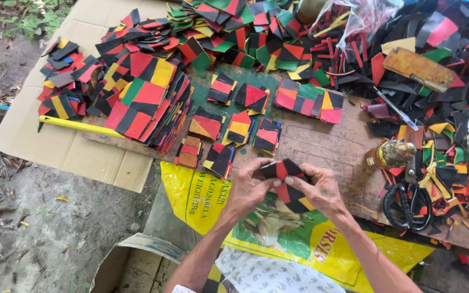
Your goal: The person assembles small, multi-colored leather patches by hand, aligning and pressing the edges together. They handle each patch individually, occasionally turning them over and stacking completed units on the table.
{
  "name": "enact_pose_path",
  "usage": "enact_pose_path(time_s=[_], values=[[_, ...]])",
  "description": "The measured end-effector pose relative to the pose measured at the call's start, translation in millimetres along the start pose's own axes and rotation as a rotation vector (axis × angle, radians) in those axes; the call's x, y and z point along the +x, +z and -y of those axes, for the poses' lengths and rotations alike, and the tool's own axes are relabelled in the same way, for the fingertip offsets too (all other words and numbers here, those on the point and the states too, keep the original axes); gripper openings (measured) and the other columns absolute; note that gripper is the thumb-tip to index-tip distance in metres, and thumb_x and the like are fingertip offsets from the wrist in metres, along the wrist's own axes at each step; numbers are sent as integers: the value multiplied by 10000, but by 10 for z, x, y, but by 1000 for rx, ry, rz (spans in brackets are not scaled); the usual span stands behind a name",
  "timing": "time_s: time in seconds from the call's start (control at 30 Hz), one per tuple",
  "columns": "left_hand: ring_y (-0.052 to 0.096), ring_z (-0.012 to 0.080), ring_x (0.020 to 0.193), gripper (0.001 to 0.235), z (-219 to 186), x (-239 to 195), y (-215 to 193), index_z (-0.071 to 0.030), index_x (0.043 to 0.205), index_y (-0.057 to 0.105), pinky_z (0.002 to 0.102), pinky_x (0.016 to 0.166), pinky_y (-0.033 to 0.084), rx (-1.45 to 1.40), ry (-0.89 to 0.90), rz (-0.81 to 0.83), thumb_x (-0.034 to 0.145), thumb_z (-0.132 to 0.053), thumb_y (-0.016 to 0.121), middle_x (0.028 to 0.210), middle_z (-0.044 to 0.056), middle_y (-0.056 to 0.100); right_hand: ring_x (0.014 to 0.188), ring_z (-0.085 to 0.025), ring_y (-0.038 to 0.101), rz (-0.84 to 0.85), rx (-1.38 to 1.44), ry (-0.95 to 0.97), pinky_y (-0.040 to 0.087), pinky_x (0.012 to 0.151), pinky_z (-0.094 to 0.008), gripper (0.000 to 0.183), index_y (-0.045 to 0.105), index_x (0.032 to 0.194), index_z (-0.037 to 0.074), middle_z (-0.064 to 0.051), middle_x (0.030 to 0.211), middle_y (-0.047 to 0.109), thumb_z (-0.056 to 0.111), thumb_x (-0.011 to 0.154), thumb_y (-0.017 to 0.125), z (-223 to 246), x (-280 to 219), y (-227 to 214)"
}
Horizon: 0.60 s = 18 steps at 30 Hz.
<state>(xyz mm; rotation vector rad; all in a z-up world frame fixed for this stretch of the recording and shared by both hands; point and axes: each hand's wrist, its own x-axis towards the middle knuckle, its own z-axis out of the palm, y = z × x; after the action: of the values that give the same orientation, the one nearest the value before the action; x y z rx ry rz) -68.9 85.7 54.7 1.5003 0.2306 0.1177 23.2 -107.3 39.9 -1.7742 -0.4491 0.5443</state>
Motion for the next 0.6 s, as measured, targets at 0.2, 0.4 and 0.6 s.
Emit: enact_pose_path(time_s=[0.2,0.4,0.6], values=[[702,95,891,339,147,87,-102,0,1200,682,261,791,597,-244,223,-219,872,81,710,1037,23,742,1041,-153,687,132,294,51,561,908,-279,714,465,1483,104,-103,1193,711,173,838,762,177,65,-34],[695,141,808,260,313,294,-36,0,1123,692,287,732,578,-798,137,-416,879,32,773,992,73,740,1218,-321,627,417,1075,-50,493,1037,-445,739,440,1500,3,-226,1356,635,260,892,772,251,76,-177],[690,122,831,273,325,315,298,22,1105,683,275,765,582,-724,83,-296,871,10,822,1004,91,742,1107,-222,681,-100,877,-127,563,935,-395,387,618,1297,13,-119,1232,695,53,931,737,31,46,312]])
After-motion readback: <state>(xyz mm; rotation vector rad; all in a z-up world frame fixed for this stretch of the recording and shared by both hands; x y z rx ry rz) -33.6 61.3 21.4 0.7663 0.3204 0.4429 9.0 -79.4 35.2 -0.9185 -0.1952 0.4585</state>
